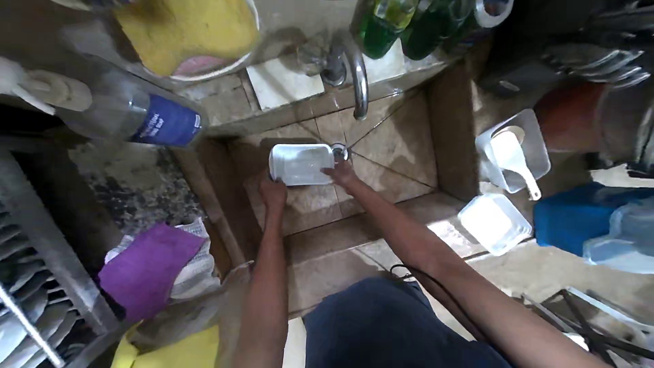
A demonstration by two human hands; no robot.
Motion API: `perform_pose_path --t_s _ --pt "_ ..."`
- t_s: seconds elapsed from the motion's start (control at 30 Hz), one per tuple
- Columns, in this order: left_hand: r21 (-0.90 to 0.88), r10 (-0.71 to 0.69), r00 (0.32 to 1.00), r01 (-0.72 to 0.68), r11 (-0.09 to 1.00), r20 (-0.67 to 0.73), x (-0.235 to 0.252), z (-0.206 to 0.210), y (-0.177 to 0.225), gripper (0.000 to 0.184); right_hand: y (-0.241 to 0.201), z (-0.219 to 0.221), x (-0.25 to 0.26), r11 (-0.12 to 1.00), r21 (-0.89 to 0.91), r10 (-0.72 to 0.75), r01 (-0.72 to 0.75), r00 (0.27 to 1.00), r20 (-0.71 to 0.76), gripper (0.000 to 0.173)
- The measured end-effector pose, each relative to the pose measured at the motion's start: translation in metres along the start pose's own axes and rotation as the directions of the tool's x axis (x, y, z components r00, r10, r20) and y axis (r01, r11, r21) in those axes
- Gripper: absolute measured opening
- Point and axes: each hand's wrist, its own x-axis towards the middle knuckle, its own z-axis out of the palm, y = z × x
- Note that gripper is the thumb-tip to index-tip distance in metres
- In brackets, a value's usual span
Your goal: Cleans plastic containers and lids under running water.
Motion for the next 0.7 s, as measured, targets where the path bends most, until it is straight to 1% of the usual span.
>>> perform_pose_path --t_s 0.03,0.1,0.17,0.23,0.3,0.37,0.43,0.5,0.57,0.6,0.63,0.67,0.7 --pt "-0.069 -0.005 0.999 0.007 0.998 0.034 -0.005 0.008 0.000 0.052 0.004 -0.008 0.001 0.996 -0.086 -0.026 0.019 0.996 -0.079 0.058" --pt "-0.171 0.026 0.994 -0.007 0.985 0.108 -0.013 0.022 0.004 0.056 0.011 -0.035 -0.006 0.986 -0.157 -0.086 0.063 0.986 -0.143 0.048" --pt "-0.248 0.125 0.981 -0.085 0.965 0.150 -0.018 0.040 0.013 0.052 0.018 -0.072 -0.020 0.986 -0.158 -0.090 0.061 0.979 -0.184 0.046" --pt "-0.275 0.213 0.957 -0.155 0.949 0.198 -0.020 0.056 0.031 0.049 0.023 -0.107 -0.036 0.991 -0.116 -0.087 0.059 0.964 -0.252 0.044" --pt "-0.294 0.235 0.936 -0.155 0.943 0.262 -0.019 0.071 0.050 0.050 0.023 -0.134 -0.052 0.992 -0.085 -0.114 0.092 0.947 -0.302 0.045" --pt "-0.314 0.226 0.917 -0.120 0.942 0.329 -0.019 0.081 0.068 0.051 0.015 -0.152 -0.068 0.986 -0.040 -0.167 0.163 0.934 -0.317 0.046" --pt "-0.308 0.186 0.905 -0.065 0.949 0.383 -0.018 0.091 0.080 0.050 -0.002 -0.157 -0.089 0.968 -0.035 -0.247 0.248 0.920 -0.304 0.044" --pt "-0.311 0.142 0.899 -0.008 0.950 0.413 -0.019 0.100 0.090 0.048 -0.022 -0.151 -0.108 0.944 -0.116 -0.328 0.308 0.902 -0.280 0.044" --pt "-0.377 0.121 0.889 0.061 0.924 0.442 -0.019 0.105 0.097 0.049 -0.040 -0.139 -0.124 0.915 -0.229 -0.388 0.333 0.884 -0.263 0.045" --pt "-0.449 0.119 0.879 0.116 0.886 0.463 -0.018 0.107 0.101 0.049 -0.046 -0.134 -0.130 0.900 -0.262 -0.414 0.348 0.870 -0.268 0.045" --pt "-0.543 0.131 0.862 0.184 0.819 0.490 -0.017 0.108 0.103 0.048 -0.050 -0.132 -0.134 0.893 -0.273 -0.431 0.358 0.856 -0.285 0.044" --pt "-0.630 0.162 0.850 0.231 0.741 0.502 -0.016 0.109 0.105 0.045 -0.051 -0.134 -0.134 0.894 -0.266 -0.434 0.360 0.840 -0.325 0.044" --pt "-0.698 0.201 0.845 0.249 0.671 0.495 -0.018 0.108 0.109 0.040 -0.050 -0.141 -0.131 0.904 -0.238 -0.424 0.356 0.824 -0.376 0.045"
